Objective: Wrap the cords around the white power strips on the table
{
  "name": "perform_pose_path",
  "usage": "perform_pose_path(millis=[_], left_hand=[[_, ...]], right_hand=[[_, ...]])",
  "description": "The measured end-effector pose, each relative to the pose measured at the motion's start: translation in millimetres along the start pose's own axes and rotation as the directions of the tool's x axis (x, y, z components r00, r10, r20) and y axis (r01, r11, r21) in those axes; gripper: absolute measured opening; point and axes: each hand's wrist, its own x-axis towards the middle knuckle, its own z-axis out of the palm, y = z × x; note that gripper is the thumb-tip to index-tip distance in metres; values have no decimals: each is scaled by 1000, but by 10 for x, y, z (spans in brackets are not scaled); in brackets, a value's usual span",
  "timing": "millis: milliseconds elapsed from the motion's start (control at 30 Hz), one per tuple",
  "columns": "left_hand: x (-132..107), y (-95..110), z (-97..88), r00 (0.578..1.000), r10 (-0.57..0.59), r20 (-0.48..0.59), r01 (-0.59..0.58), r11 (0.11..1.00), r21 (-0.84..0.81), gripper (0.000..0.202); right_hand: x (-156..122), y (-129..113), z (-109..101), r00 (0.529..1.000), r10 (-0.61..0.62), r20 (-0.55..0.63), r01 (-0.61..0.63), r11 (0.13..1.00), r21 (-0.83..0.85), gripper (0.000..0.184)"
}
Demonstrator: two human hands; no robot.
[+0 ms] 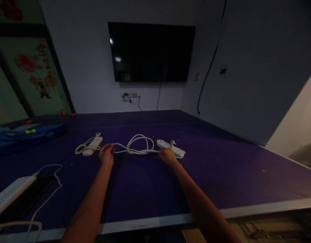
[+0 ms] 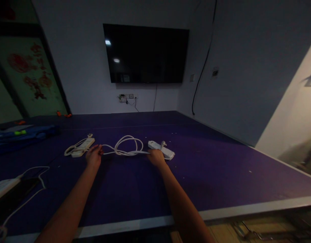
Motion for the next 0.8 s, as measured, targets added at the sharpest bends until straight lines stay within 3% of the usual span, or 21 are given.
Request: perform_pose_path(millis=[300,433,633,700,800], left_hand=[[230,122,-166,988,127,-90,-123,991,48,28],[252,98,-229,982,177,-65,-166,974,152,24],[50,-99,-157,965,222,138,-260,872,416,31],[-35,-129,-109,937,233,259,-336,798,500,35],[-162,-123,-28,860,220,460,-477,669,571,37]], right_hand=[[-29,192,-39,972,225,-63,-223,974,35,25],[-46,226,-23,942,313,-124,-302,948,96,25],[-41,208,-20,891,383,-243,-329,915,235,27],[-34,205,-30,868,405,-286,-325,901,288,29],[-25,202,-47,835,429,-345,-299,879,371,34]])
